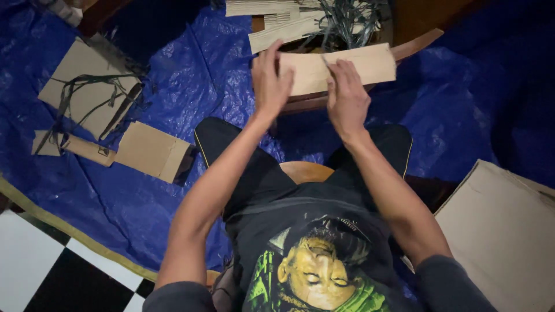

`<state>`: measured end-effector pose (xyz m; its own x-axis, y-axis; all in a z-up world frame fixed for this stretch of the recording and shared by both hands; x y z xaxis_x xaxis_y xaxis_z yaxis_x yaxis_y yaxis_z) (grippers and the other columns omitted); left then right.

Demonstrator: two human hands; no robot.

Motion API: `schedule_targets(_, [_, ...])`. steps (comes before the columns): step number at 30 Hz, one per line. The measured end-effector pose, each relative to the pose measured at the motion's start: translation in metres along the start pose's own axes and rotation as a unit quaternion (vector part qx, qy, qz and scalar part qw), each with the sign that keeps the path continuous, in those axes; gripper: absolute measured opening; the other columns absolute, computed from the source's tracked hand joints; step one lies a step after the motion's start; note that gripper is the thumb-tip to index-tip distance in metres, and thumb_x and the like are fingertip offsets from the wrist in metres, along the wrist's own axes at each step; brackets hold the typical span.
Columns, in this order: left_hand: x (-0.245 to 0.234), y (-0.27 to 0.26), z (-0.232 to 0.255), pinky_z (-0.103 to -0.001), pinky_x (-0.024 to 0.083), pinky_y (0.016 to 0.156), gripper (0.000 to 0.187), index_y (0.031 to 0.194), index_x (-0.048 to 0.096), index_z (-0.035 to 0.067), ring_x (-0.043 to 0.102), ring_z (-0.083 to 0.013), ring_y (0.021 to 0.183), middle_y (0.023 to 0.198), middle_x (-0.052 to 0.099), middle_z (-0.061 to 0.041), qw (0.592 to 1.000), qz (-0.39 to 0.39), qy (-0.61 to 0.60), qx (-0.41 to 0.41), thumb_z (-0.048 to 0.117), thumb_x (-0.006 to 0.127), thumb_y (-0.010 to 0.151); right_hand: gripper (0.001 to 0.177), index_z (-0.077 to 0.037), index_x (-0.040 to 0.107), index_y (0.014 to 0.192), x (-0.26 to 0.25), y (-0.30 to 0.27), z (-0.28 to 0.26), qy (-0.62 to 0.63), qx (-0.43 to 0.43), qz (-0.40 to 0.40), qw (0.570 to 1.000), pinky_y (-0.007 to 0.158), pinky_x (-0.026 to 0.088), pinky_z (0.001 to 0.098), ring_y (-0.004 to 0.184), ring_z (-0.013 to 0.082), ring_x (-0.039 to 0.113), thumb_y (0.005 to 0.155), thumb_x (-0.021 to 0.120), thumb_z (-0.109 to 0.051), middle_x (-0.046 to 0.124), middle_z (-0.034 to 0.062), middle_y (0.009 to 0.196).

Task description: Wrapping wooden chair components with cardboard and securing them with plastic ties.

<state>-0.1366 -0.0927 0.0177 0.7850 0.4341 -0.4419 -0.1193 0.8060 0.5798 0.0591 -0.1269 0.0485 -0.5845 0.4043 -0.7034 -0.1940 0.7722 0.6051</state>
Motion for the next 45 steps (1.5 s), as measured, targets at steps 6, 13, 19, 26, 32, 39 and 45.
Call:
schedule_targets(6, [-0.010,0.016,-0.054,-0.036,0.056,0.084,0.050,0.136,0.059,0.010,0.067,-0.0250,0.088,0.095,0.067,-0.010,0.990,0.013,-0.090,-0.106,0.002,0.068,0.087,0.020,-0.004,0.068,0.122,0.005,0.005,-0.015,0.058,0.024,0.004,0.998,0.100,0.054,0.0417,0.120,0.0338,0.067,0.102,0.067,-0.005,0.071,0.0157,0.123])
schedule_targets(13, [-0.014,0.016,-0.056,-0.039,0.054,0.086,0.047,0.133,0.059,0.008,0.065,-0.0284,0.093,0.102,0.064,-0.014,0.998,0.021,-0.043,-0.035,-0.004,0.065,0.087,0.018,-0.005,0.069,0.118,0.009,0.012,-0.019,0.064,0.027,0.024,0.997,0.095,0.056,0.0406,0.115,0.0322,0.069,0.099,0.069,-0.004,0.072,0.0137,0.119])
schedule_targets(19, [-0.034,-0.003,-0.034,-0.044,0.047,0.101,0.044,0.134,0.060,0.006,0.058,-0.0348,0.110,0.115,0.061,-0.018,0.999,0.013,0.033,-0.032,-0.004,0.063,0.092,0.017,-0.004,0.069,0.115,0.017,0.017,-0.017,0.090,0.020,0.022,0.995,0.096,0.056,0.0409,0.118,0.0321,0.069,0.098,0.068,-0.002,0.072,0.0134,0.119])
schedule_targets(26, [-0.004,-0.002,0.000,-0.048,0.036,0.121,0.036,0.133,0.061,0.007,0.053,-0.0327,0.134,0.135,0.061,-0.012,0.980,-0.118,0.116,0.109,0.018,0.070,0.100,0.015,-0.005,0.069,0.114,0.025,0.013,-0.013,0.127,0.048,0.054,0.989,0.097,0.056,0.0382,0.117,0.0299,0.070,0.100,0.066,-0.002,0.073,0.0121,0.118])
schedule_targets(32, [-0.007,0.003,0.008,-0.049,0.032,0.119,0.065,0.143,0.055,0.001,0.052,-0.0340,0.132,0.138,0.059,-0.015,0.964,-0.164,0.117,0.175,0.043,0.073,0.097,0.012,-0.002,0.064,0.118,0.032,-0.018,0.045,0.379,0.211,0.207,0.877,0.093,0.059,0.0312,0.098,0.0166,0.073,0.111,0.059,-0.009,0.075,0.0096,0.106])
schedule_targets(39, [-0.002,0.012,0.001,-0.050,0.036,0.108,0.070,0.143,0.055,0.003,0.052,-0.0360,0.123,0.131,0.059,-0.016,0.953,-0.204,0.134,0.181,0.055,0.070,0.098,0.012,-0.010,0.064,0.105,0.135,-0.175,0.143,0.437,0.531,0.230,0.689,0.051,0.040,0.0271,0.067,0.0109,0.064,0.102,0.061,-0.022,0.069,0.0008,0.082])
schedule_targets(45, [0.005,0.016,-0.004,-0.053,0.035,0.106,0.071,0.142,0.055,0.007,0.053,-0.0371,0.121,0.130,0.059,-0.014,0.947,-0.240,0.137,0.166,0.059,0.068,0.095,0.015,-0.012,0.067,0.106,0.198,-0.207,0.127,0.466,0.653,0.081,0.592,0.045,0.037,0.0232,0.070,0.0109,0.072,0.098,0.063,-0.024,0.076,-0.0004,0.088])
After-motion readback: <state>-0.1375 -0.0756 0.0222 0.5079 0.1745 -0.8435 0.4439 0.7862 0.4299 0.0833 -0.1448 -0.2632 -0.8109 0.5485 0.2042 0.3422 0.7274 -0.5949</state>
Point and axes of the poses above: each hand's wrist, its own y-axis towards the middle knuckle, its own x-axis out of the palm, z = x × y, the point moved 5 cm from there along y, towards the middle knuckle
